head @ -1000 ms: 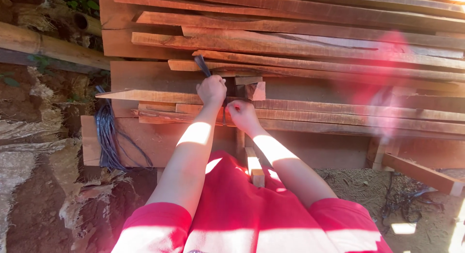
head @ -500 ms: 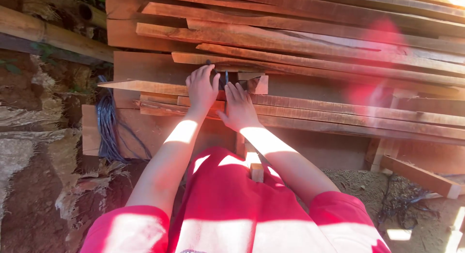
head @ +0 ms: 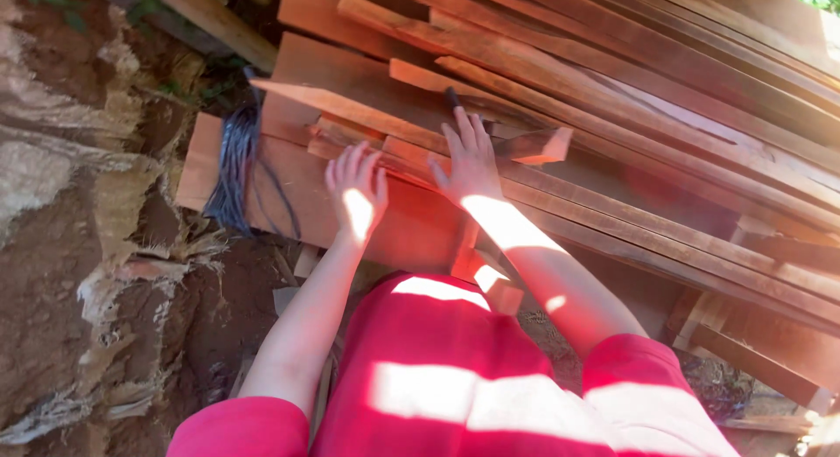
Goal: The person secures a stack of wooden planks using a black strap. They wrap the strap around the wood, pull it tight, and tie a knot to hold the planks together.
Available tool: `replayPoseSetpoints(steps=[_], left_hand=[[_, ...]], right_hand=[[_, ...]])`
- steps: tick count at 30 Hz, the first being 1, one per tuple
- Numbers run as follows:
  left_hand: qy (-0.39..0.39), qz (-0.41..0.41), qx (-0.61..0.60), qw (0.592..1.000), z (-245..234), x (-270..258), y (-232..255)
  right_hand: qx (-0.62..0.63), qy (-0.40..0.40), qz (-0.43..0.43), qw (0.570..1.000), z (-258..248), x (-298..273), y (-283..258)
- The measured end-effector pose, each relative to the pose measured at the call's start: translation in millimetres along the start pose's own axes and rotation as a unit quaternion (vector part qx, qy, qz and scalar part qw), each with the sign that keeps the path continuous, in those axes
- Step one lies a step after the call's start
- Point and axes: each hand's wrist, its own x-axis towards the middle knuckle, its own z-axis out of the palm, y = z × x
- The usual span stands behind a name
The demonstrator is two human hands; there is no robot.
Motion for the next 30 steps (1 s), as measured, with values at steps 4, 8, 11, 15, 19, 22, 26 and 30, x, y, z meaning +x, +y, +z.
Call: replayPoseSetpoints(steps=[4,8,11,15,19,22,26,30], left_hand=[[0.026,-0.17,0.019,0.985,-31.4,-33.0,-62.8],[0.04,-0.314,0.017,0.949,-14.5,-79.0,-151.9],[0.047,-0.356,-0.016,0.933,-19.6,-86.8,-187.8],[0.025,-0.41,-0.051,0.91,2.6,-87.9,-230.0],[-0.051,-0.437,-0.038,0.897,16.6,-79.2,-253.3],[-0.078,-0.451,-0.023,0.889,17.0,-79.1,-259.8],[0.008,-0.413,-0.089,0.906,-5.9,-70.4,-248.4],[0.121,-0.391,-0.094,0.908,-37.0,-51.4,-240.0]], right_hand=[[0.087,0.035,-0.117,0.989,12.6,35.8,-56.5],[0.099,-0.176,-0.052,0.978,99.6,23.4,-108.4],[0.147,-0.22,-0.05,0.963,83.0,31.6,-151.6],[0.191,-0.212,-0.085,0.955,182.0,19.0,-163.1],[0.211,-0.29,-0.036,0.933,168.6,30.3,-190.6],[0.271,-0.325,0.018,0.906,156.7,38.5,-207.8],[0.313,-0.331,0.101,0.885,159.7,50.4,-223.0],[0.299,-0.344,0.141,0.879,186.4,48.9,-221.9]])
